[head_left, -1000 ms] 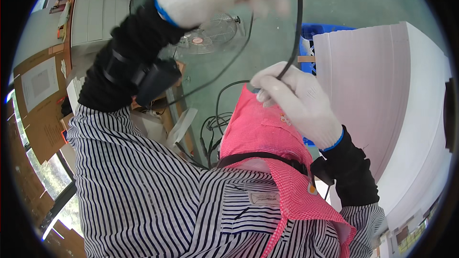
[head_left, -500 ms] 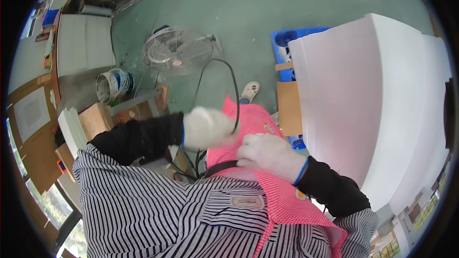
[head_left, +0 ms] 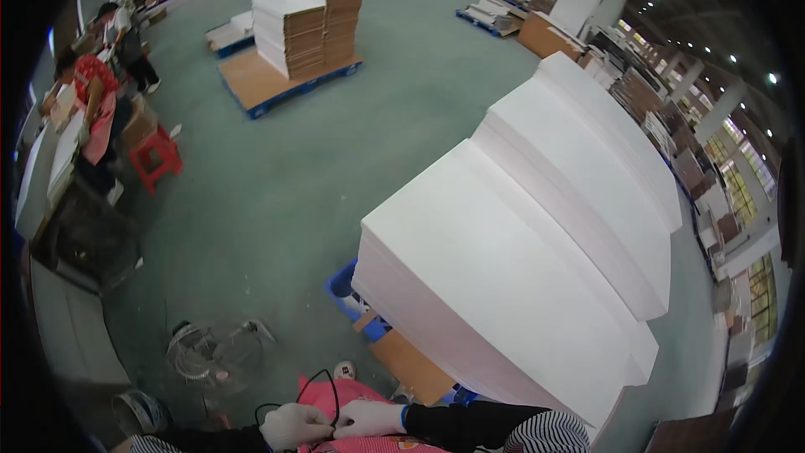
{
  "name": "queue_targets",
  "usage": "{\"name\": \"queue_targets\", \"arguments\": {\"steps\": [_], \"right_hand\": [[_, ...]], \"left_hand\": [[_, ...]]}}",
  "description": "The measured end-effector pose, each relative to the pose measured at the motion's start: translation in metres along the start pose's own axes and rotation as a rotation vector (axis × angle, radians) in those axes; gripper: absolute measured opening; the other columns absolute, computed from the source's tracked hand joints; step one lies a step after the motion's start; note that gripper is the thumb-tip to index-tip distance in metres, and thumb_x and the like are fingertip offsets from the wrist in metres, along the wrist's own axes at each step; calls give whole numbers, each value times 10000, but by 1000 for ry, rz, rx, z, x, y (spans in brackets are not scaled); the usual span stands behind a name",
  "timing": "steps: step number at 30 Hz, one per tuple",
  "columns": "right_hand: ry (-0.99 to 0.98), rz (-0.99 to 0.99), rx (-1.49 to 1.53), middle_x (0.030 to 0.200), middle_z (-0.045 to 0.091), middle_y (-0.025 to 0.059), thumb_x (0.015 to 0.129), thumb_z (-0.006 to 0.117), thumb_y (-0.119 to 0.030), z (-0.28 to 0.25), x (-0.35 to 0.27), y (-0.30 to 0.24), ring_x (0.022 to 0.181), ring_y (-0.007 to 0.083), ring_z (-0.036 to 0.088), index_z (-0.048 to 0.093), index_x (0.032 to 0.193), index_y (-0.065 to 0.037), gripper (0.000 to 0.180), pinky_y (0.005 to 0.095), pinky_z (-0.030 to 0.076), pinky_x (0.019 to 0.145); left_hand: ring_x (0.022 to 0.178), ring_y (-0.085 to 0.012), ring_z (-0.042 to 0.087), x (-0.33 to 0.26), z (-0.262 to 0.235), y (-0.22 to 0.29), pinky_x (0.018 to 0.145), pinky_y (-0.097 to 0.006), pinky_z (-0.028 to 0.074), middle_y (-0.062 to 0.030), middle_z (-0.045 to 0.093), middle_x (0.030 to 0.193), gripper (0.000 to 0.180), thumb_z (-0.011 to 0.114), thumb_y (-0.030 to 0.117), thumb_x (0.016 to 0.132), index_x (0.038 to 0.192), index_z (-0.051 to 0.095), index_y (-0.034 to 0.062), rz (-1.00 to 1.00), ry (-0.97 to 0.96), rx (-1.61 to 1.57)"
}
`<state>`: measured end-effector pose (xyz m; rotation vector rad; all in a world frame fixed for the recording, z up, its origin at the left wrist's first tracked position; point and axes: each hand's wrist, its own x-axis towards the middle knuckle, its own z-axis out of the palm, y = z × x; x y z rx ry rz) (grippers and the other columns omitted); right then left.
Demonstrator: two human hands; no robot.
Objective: The recorder uses a blue sponge and a white cloth to clean or finish the surfaces and edges of white furniture panels at a workshop table.
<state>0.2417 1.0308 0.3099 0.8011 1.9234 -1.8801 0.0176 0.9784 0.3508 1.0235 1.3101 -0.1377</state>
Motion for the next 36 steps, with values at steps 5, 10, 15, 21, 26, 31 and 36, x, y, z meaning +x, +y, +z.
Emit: {"name": "queue_targets", "arguments": {"steps": [5,10,15,21,26,31,36], "right_hand": [[19,-101,-161,892,733,193,968,632,-537,-15,1,15,759,302,681,747,1079,34,593,435,523,734],[276,-10,297,937,784,106,1007,618,-380,-21,-51,-3,891,210,695,779,1007,-8,404,376,528,828],[335,-20,247,914,766,181,998,610,-422,-18,-61,5,844,257,706,773,997,10,461,412,538,805],[356,-286,-217,1045,746,243,970,585,-472,-3,-17,31,953,407,718,759,1066,-40,475,494,553,837],[322,-112,-407,1060,750,231,971,545,-393,-1,-27,15,979,396,731,756,1051,-41,418,499,562,847],[281,-97,-520,1042,753,228,957,529,-330,1,-6,45,944,404,735,748,1074,-26,392,497,567,826],[308,-213,-246,1082,745,226,941,552,-400,0,-13,46,1013,402,713,748,1068,-37,432,489,549,870]], "left_hand": [[758,-276,739,11,0,2,683,-408,569,-147,753,837,230,696,249,905,950,763,34,434,104,259],[802,-242,731,29,-3,8,713,-368,566,-140,756,911,218,669,234,970,1025,738,34,366,59,261],[841,-261,729,171,-5,-112,723,-385,588,-126,754,981,221,574,199,1032,1155,672,44,-29,-376,-320],[890,-286,722,77,-14,-8,775,-390,560,-158,753,969,335,596,349,1026,1053,709,35,507,-184,407],[924,-316,712,59,-9,15,821,-419,546,-191,740,971,426,630,449,986,1058,730,41,350,-38,347],[958,-300,702,55,-8,27,855,-399,542,-180,740,1007,439,629,462,987,1088,723,46,342,-33,393],[996,-246,684,73,-10,7,890,-375,531,-144,737,1039,427,628,435,999,1139,704,39,365,-95,302]]}}
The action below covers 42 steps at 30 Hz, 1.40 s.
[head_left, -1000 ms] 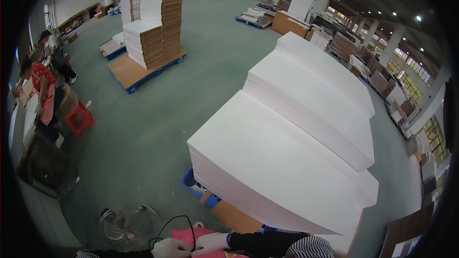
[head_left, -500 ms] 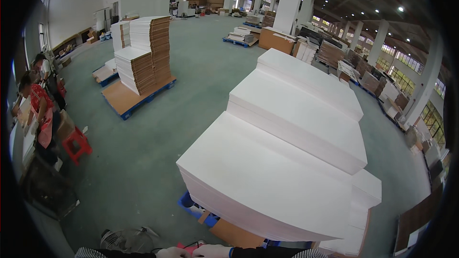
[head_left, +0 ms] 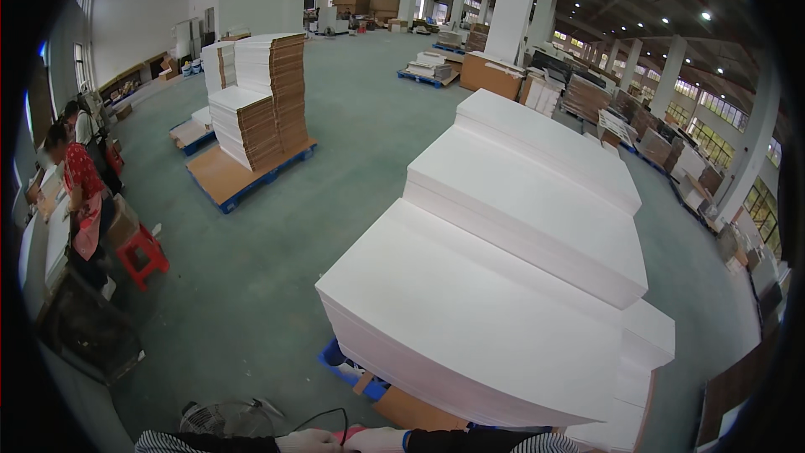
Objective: The recorder uses a blue sponge and a white cloth to clean or finish the surfaces and edges of white furniture panels at a workshop table.
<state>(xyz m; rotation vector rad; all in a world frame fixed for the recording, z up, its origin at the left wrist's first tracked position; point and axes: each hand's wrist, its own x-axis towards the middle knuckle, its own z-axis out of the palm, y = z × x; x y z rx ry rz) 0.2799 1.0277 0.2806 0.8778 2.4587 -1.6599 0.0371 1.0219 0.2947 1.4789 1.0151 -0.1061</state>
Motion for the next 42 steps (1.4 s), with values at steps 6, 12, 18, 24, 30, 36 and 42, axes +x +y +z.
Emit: {"name": "queue_targets", "arguments": {"steps": [6,12,18,24,30,36,42], "right_hand": [[-74,-22,24,1094,739,242,962,549,-370,12,6,15,991,383,708,744,1090,-20,420,472,534,868],[-118,61,281,963,734,269,968,584,-312,14,12,21,870,330,676,723,1009,50,390,452,512,822],[-91,-19,316,953,739,255,952,618,-322,-14,-22,2,853,316,677,730,1022,47,392,453,521,796],[92,91,179,984,766,203,861,717,-375,-15,-24,-12,878,301,711,774,1033,-37,383,435,543,785],[122,204,218,975,772,191,839,764,-432,-15,-21,-11,886,282,730,788,1048,-54,433,416,556,794],[97,253,477,910,776,166,888,775,-454,-12,-4,-4,800,221,678,790,998,-30,438,403,538,762],[89,230,560,863,765,155,932,718,-505,-12,-4,-4,739,230,620,774,971,14,523,406,511,741]], "left_hand": [[1034,-207,670,23,14,-29,909,-367,525,-158,733,1091,453,630,441,1018,1207,687,33,26,1,60],[980,-209,672,24,4,-8,896,-378,528,-160,746,1036,441,633,440,1022,1156,717,28,-24,-153,-42],[886,-119,644,30,5,-13,838,-314,525,-50,760,971,332,682,336,1001,1080,749,20,6,-224,-152],[1020,-127,666,21,2,-25,952,-301,531,-60,756,1125,340,670,222,1008,1199,730,-52,8,-281,-398],[1190,-198,642,18,-18,-4,1083,-349,478,-179,709,1278,443,596,287,1051,1313,670,-63,27,-503,-479],[1177,-244,666,-8,-29,73,1090,-368,496,-178,725,1219,434,597,270,1040,1300,653,-73,-344,-824,-1269],[1172,-254,669,31,-20,13,1090,-366,503,-178,729,1196,423,604,262,1033,1287,652,-74,-390,-634,-945]]}}
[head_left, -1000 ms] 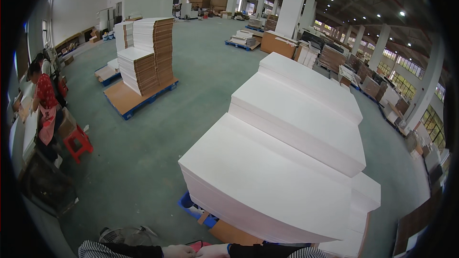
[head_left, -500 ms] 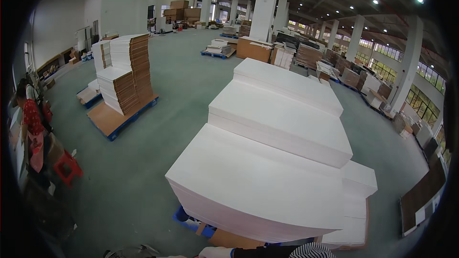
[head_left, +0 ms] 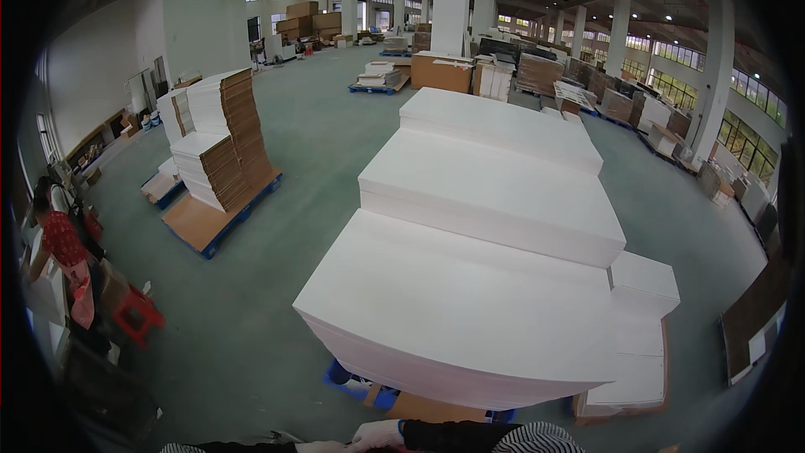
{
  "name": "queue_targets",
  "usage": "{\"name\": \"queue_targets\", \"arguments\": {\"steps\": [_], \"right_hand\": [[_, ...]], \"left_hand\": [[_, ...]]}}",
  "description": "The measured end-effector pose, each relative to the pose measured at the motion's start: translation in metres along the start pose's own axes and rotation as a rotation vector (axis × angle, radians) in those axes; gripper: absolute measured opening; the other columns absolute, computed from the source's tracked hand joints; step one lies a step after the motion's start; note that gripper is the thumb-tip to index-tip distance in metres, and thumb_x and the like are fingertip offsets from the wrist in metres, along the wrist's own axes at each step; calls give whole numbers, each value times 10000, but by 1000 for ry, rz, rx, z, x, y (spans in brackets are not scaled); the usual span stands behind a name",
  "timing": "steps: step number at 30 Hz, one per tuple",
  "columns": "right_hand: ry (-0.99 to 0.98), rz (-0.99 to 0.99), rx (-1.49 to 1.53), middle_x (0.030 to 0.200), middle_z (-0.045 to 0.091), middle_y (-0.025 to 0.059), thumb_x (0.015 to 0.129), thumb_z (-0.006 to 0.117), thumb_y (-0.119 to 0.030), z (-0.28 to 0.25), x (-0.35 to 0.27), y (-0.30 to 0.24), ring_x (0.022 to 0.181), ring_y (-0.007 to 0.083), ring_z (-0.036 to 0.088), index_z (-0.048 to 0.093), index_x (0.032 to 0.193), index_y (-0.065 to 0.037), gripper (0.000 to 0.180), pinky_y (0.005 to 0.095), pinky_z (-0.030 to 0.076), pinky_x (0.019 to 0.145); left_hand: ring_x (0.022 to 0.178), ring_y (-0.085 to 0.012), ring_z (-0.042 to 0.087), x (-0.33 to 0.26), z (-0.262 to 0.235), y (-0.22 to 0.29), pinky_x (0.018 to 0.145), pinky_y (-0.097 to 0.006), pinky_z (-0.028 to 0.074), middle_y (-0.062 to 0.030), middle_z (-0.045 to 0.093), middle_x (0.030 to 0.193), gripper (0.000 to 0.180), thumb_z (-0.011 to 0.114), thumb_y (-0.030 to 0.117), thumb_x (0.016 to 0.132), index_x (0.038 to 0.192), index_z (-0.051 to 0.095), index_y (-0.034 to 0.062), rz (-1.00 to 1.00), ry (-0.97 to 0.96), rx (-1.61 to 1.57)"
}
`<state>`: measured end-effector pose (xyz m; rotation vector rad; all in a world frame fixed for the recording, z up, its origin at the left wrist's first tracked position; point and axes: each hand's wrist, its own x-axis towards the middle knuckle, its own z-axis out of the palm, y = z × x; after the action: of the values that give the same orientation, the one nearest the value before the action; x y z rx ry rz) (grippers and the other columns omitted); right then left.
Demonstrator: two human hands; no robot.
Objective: The recorder uses a blue sponge and a white cloth to clean or finish the surfaces and edges of white furniture panels at a workshop table.
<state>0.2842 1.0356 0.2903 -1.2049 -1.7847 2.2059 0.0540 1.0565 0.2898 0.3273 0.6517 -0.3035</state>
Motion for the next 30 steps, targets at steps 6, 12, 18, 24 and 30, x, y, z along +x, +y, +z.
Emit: {"name": "queue_targets", "arguments": {"steps": [6,12,18,24,30], "right_hand": [[-151,-62,-20,800,688,80,950,697,-510,-2,18,22,745,176,600,766,980,16,532,372,470,699],[-141,-68,-108,791,688,65,944,715,-471,-8,18,17,744,157,598,755,982,47,521,358,463,681],[-190,-35,97,832,724,66,947,720,-432,-1,18,8,774,151,623,765,1021,35,475,325,490,721],[-98,-135,208,790,726,51,867,768,-260,-10,26,45,741,167,597,781,972,10,290,357,472,703],[-132,-244,-193,850,724,169,970,671,-349,-14,49,50,809,234,657,738,1029,19,379,380,503,771]], "left_hand": [[1068,-238,699,23,-61,-21,975,-344,543,-131,741,1148,359,627,232,1009,1248,677,-31,53,113,305],[984,-201,698,30,-68,-35,881,-319,540,-121,750,1141,382,675,324,985,1231,715,34,91,396,875],[936,-272,686,68,-184,-95,814,-360,542,-151,720,1111,337,635,302,1000,1227,689,59,237,739,1507],[921,-371,708,23,-21,-18,742,-453,577,-145,654,1109,294,532,336,1022,1260,635,196,338,597,1914],[943,-344,715,-30,41,-9,732,-457,584,-119,665,1123,307,581,345,1000,1269,645,211,602,630,1962]]}}
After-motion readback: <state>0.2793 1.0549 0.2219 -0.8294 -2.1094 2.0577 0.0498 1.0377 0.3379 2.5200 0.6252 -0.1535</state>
